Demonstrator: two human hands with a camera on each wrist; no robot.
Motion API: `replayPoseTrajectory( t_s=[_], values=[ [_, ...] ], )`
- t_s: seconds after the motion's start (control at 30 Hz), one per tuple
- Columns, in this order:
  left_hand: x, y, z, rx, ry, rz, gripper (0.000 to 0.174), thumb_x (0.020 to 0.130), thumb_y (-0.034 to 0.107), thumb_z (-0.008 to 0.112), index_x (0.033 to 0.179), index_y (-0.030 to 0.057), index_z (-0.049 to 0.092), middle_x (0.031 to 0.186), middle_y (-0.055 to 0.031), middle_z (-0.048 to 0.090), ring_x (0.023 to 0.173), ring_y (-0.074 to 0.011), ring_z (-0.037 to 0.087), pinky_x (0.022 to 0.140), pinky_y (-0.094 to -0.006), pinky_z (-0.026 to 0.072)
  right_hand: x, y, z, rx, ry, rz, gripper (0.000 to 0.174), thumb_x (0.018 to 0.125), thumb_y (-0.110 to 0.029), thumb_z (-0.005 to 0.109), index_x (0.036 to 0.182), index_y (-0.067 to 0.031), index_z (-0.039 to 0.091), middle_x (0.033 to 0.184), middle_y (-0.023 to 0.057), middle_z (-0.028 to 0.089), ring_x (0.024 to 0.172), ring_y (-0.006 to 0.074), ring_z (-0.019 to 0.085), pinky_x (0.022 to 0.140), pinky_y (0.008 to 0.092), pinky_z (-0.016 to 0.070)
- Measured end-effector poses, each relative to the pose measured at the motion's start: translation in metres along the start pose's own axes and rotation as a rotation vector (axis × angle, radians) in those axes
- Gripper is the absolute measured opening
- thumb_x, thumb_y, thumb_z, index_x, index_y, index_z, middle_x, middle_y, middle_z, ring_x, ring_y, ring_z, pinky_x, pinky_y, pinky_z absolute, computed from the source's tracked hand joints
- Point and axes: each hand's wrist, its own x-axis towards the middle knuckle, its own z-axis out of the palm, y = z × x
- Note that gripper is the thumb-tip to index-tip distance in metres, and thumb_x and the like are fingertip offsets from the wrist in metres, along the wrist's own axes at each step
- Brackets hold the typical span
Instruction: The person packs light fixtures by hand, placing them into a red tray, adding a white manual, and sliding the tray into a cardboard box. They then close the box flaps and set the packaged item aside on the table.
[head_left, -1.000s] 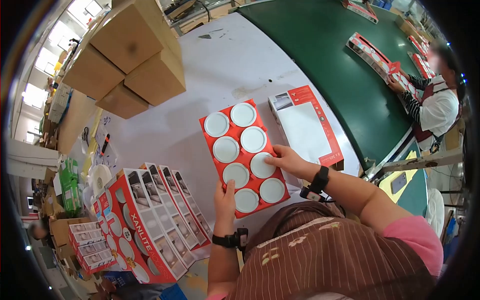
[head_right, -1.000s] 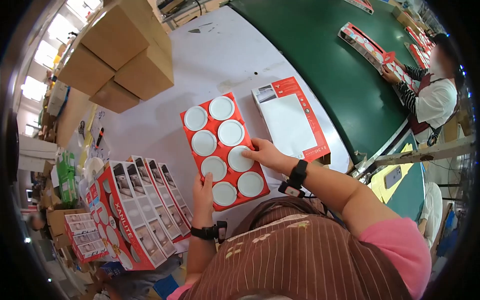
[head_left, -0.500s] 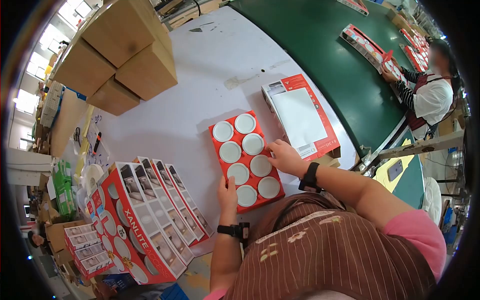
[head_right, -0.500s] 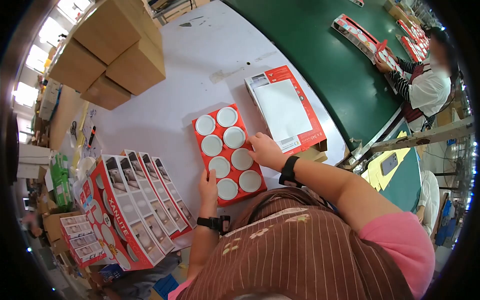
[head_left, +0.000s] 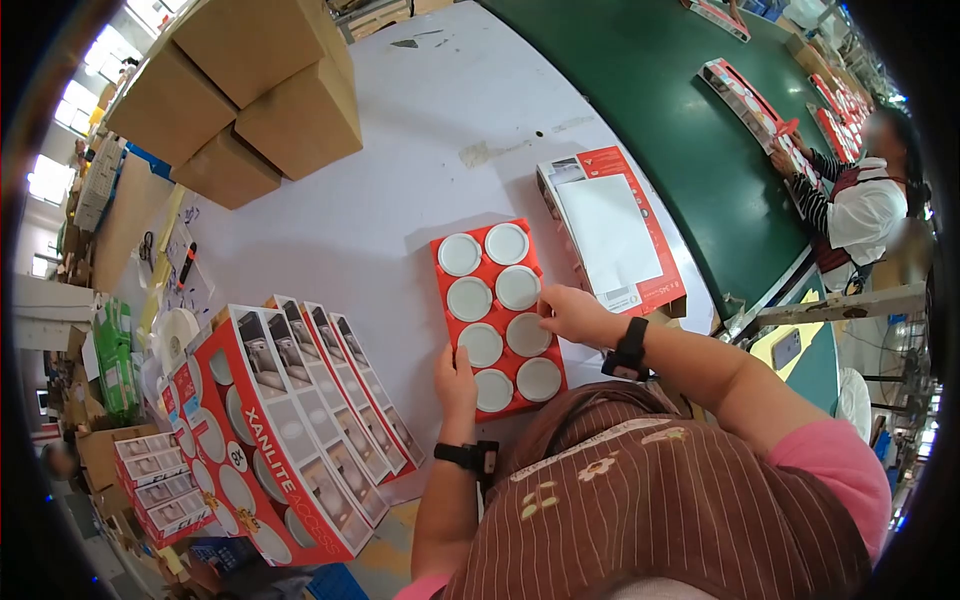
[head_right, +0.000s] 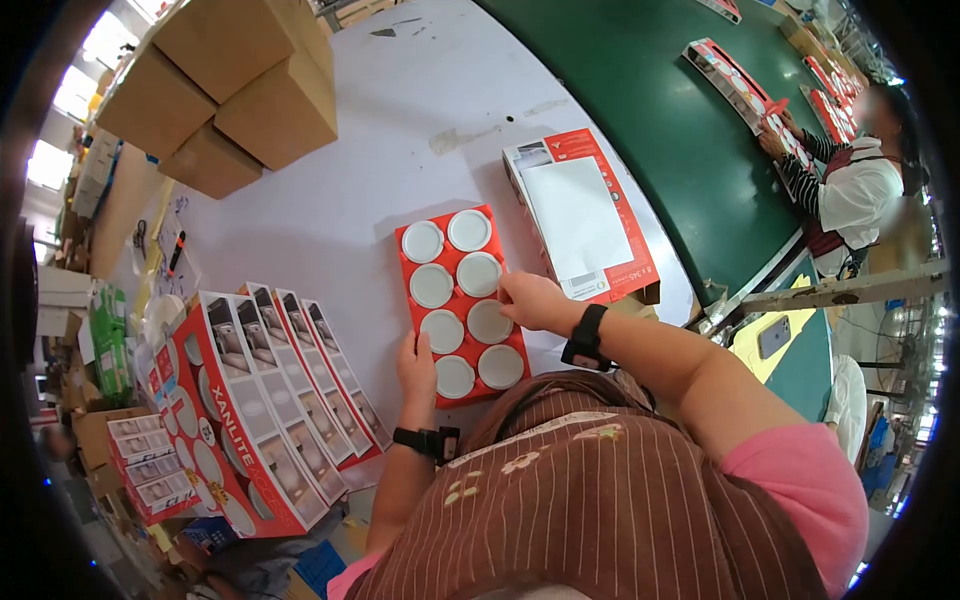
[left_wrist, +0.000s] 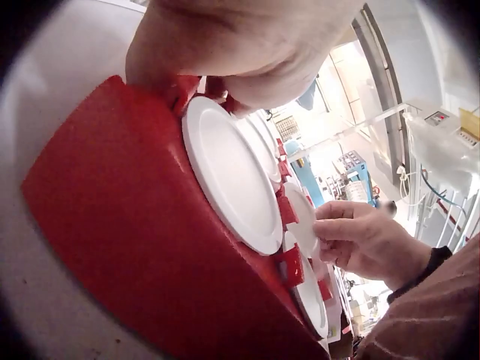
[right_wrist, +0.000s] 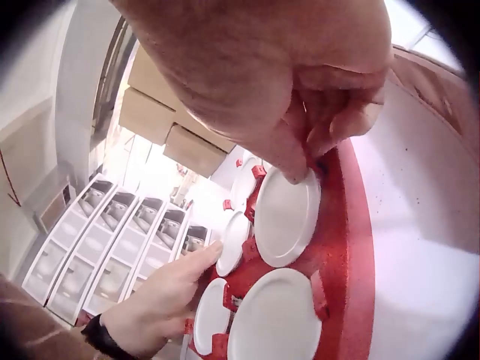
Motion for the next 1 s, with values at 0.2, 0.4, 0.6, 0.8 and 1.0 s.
replayPoseTrajectory(
  t_s=[0.2,0.4,0.6,0.8,1.0],
  values=[
    [-0.006,0.010,0.000,-0.003,-0.032,0.011,0.040,0.096,0.027,0.053,0.120,-0.0040,0.057,0.114,-0.0231,0.062,0.106,-0.0351,0.059,0.091,-0.0406,0.0455,-0.006,0.029,0.006,0.266,-0.032,-0.092,0.016,0.081,-0.010,0.068,0.090,-0.0015,0.058,0.088,0.0138,0.061,0.083,0.0271,0.061,0.075,0.0367,0.0496],
    [-0.007,-0.001,0.007,-0.032,-0.049,0.018,0.037,0.096,0.026,0.054,0.120,-0.0026,0.057,0.111,-0.0219,0.061,0.102,-0.0358,0.059,0.089,-0.0417,0.0457,-0.015,0.035,0.008,0.333,-0.017,-0.100,0.016,0.082,-0.005,0.067,0.093,-0.0020,0.055,0.089,0.0115,0.059,0.082,0.0234,0.060,0.075,0.0340,0.0495],
    [-0.013,0.012,0.003,0.054,-0.023,0.088,0.035,0.095,0.023,0.055,0.119,-0.0018,0.057,0.109,-0.0216,0.061,0.102,-0.0369,0.057,0.088,-0.0432,0.0456,-0.021,0.042,0.009,0.460,-0.028,-0.099,0.017,0.082,0.001,0.065,0.093,-0.0035,0.053,0.090,0.0075,0.056,0.082,0.0176,0.057,0.075,0.0308,0.0482],
    [-0.015,0.017,0.003,0.032,-0.020,0.063,0.035,0.095,0.022,0.055,0.120,-0.0018,0.057,0.112,-0.0212,0.059,0.103,-0.0370,0.057,0.089,-0.0428,0.0453,-0.020,0.039,0.005,0.483,-0.058,-0.048,0.019,0.083,0.003,0.065,0.095,-0.0041,0.052,0.092,0.0044,0.055,0.082,0.0135,0.055,0.075,0.0279,0.0471],
    [-0.016,0.023,0.000,0.005,-0.032,0.054,0.036,0.094,0.022,0.056,0.122,-0.0018,0.056,0.115,-0.0207,0.059,0.107,-0.0363,0.056,0.091,-0.0418,0.0449,-0.019,0.038,0.002,0.461,-0.099,0.021,0.020,0.083,0.004,0.064,0.095,-0.0046,0.052,0.093,0.0034,0.055,0.083,0.0118,0.055,0.075,0.0269,0.0469]
  ],
)
